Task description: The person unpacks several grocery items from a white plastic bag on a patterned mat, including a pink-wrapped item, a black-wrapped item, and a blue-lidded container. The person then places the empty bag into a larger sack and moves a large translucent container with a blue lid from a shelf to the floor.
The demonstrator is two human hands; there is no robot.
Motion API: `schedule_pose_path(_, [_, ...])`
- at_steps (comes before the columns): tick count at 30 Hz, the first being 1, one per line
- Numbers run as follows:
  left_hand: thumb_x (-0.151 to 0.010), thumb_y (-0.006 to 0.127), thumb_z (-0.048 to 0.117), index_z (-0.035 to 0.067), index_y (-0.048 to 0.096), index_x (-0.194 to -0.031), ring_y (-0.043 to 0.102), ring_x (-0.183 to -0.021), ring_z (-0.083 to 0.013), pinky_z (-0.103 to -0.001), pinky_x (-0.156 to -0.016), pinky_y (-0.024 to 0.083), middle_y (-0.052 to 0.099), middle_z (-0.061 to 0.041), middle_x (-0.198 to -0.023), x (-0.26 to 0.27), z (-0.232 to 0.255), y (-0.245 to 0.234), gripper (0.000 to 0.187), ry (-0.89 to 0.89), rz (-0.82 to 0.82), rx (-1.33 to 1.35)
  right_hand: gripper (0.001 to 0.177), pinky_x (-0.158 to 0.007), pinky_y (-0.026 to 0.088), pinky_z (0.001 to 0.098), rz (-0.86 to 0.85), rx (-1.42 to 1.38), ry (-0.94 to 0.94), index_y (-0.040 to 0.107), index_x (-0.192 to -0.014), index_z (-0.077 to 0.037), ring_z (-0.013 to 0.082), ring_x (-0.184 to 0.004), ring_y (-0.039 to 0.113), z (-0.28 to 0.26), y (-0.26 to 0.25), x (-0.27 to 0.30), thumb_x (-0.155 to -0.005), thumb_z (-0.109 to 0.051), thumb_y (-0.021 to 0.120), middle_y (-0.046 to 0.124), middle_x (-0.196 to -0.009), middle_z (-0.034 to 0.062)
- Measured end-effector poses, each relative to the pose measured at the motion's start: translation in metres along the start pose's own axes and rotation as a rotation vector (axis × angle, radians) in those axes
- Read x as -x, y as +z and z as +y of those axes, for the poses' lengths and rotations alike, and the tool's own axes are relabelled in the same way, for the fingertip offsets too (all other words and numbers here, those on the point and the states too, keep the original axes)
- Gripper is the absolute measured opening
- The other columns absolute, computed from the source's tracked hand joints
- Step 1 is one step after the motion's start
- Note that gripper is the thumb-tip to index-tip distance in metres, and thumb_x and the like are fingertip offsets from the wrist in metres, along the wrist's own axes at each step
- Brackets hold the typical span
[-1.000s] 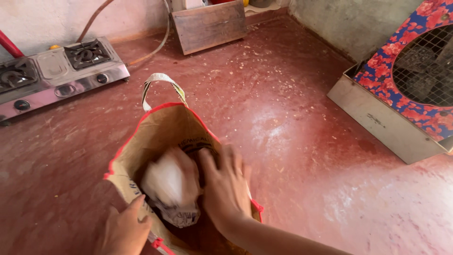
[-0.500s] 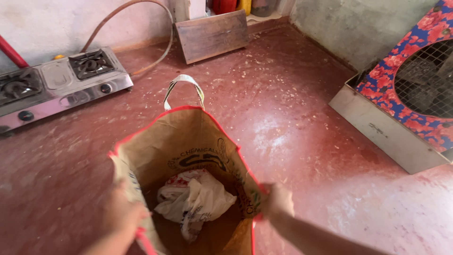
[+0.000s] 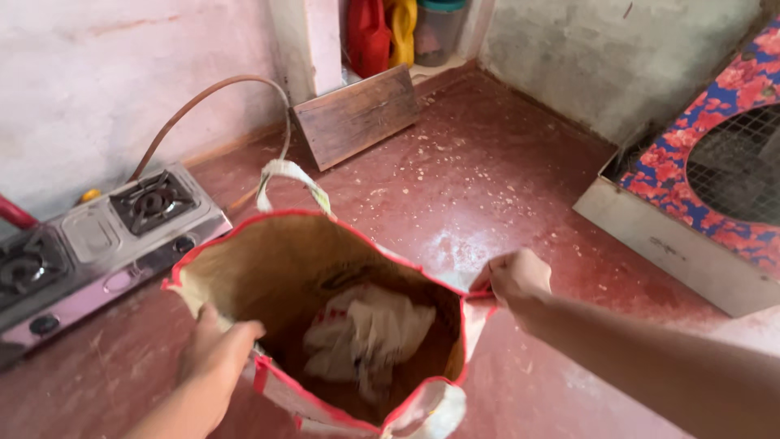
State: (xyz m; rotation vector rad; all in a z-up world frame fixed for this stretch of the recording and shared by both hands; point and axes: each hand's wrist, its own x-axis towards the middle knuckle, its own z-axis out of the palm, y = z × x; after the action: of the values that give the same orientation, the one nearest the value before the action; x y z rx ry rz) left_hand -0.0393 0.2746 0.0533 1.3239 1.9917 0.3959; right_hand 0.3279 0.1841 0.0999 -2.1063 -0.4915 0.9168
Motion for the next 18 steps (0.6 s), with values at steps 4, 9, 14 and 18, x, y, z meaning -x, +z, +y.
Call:
schedule_pose_path(4, [-0.074, 0.071, 0.013, 0.029, -0.003, -0.167, 0.056, -0.131, -0.0388, -0.055, -0.096, 0.054, 0.033, -0.015, -0.165, -0.018, 0.082, -0.002, 0.12, -0.213, -0.173, 0.42, 0.032, -0.066, 0.064, 0.0331, -0.019, 0.017, -0.044, 0.078, -0.073, 0.01, 0.0251, -0.07, 0.078, -0.044, -0.006, -0.035, -0.084, 0.018, 0.049, 0.077, -0.086, 0.0209])
schedule_pose_path(9, [-0.067, 0.068, -0.008, 0.019, -0.009, -0.167, 0.043, -0.143, -0.0374, -0.041, -0.108, 0.043, 0.024, -0.02, -0.169, -0.064, 0.162, 0.045, 0.129, 0.097, -0.119, 0.446, 0.036, -0.076, 0.068, 0.0334, -0.089, 0.167, -0.062, 0.083, -0.086, 0.003, 0.0217, -0.079, 0.078, -0.086, -0.033, -0.114, -0.09, 0.007, 0.047, 0.08, -0.086, 0.0146])
schedule_pose_path(14, [-0.069, 0.061, -0.011, 0.02, -0.004, -0.163, 0.043, -0.143, -0.0239, -0.032, -0.104, 0.047, 0.013, -0.008, -0.172, -0.08, 0.299, 0.112, 0.119, 0.169, -0.148, 0.578, 0.036, -0.092, 0.052, 0.0347, -0.497, 0.324, -0.388, 0.072, -0.115, -0.007, 0.0158, -0.105, 0.066, -0.149, -0.032, -0.194, -0.091, -0.035, 0.068, 0.074, -0.107, 0.0053])
schedule_pose_path(18, [-0.072, 0.059, -0.01, 0.027, 0.002, -0.162, 0.066, -0.123, -0.0227, -0.037, -0.089, 0.059, 0.017, 0.002, -0.173, -0.089, 0.416, 0.151, 0.112, 0.083, -0.216, 0.629, 0.073, -0.098, 0.05, 0.0354, -0.808, 0.39, -0.53, 0.053, -0.14, -0.016, 0.0168, -0.119, 0.063, -0.192, -0.028, -0.254, -0.08, -0.049, 0.078, 0.067, -0.125, 0.0048])
